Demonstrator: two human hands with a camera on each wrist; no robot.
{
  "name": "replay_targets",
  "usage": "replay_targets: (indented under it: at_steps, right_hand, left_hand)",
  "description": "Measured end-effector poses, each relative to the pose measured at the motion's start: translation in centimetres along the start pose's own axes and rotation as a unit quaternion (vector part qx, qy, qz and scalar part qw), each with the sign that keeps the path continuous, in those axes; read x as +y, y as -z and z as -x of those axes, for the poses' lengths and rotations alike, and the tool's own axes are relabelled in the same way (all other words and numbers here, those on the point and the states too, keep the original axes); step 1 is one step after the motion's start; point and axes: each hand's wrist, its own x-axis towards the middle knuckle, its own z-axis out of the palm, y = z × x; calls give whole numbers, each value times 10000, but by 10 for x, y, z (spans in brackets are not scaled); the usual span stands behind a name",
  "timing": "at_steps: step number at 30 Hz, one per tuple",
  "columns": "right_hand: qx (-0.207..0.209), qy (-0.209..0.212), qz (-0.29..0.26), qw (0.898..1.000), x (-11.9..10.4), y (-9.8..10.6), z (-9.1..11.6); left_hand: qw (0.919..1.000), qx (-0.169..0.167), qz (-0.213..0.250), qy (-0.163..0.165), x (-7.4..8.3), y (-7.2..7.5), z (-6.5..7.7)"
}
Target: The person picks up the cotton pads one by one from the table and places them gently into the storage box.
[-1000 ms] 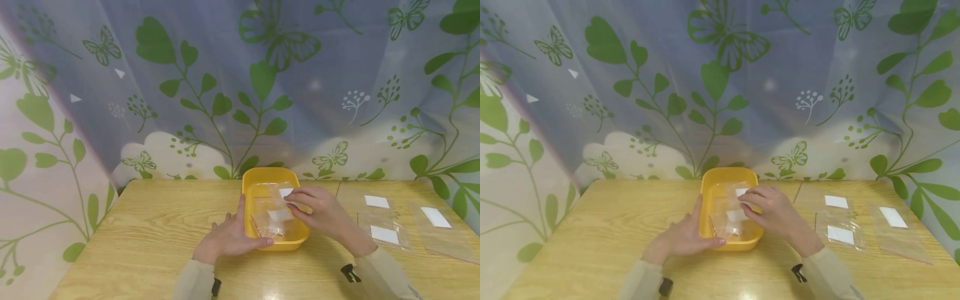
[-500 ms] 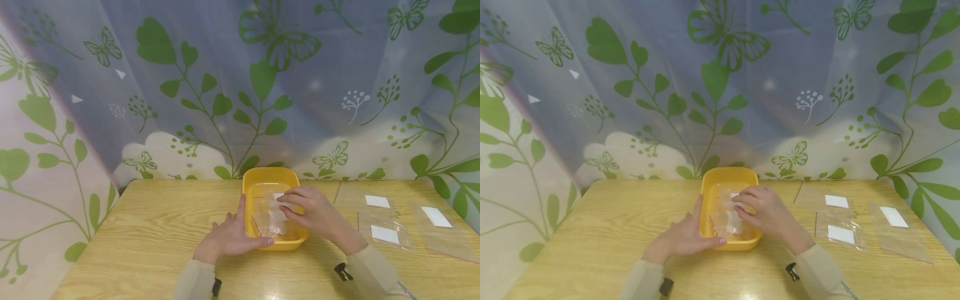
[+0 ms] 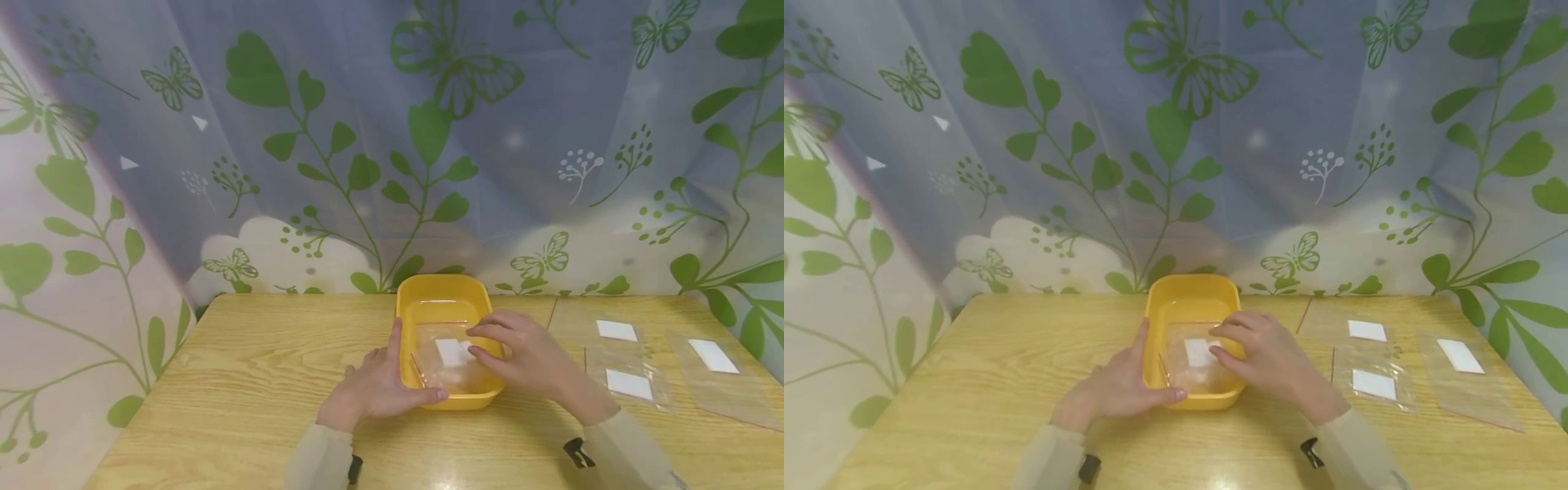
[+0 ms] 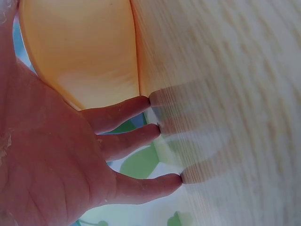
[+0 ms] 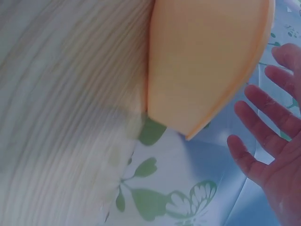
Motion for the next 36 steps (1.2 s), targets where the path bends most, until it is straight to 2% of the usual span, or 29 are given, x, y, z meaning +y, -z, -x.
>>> replay_targets:
  at_steps: [4, 14, 27, 36]
  right_hand:
    - [33, -114, 17, 9999, 4, 8, 10]
    - [-198, -484, 314, 9981, 6, 28, 28]
    - [-131, -542, 390, 9977, 10, 41, 49]
    - [-417, -831, 631, 9937, 10, 53, 59]
  left_hand:
    - [10000, -19, 53, -7, 0, 1, 0]
    - [9999, -118, 54, 64, 0, 1, 0]
    - [9999, -133, 64, 49, 0, 0, 0]
    - [9999, -127, 93, 51, 2, 0, 1]
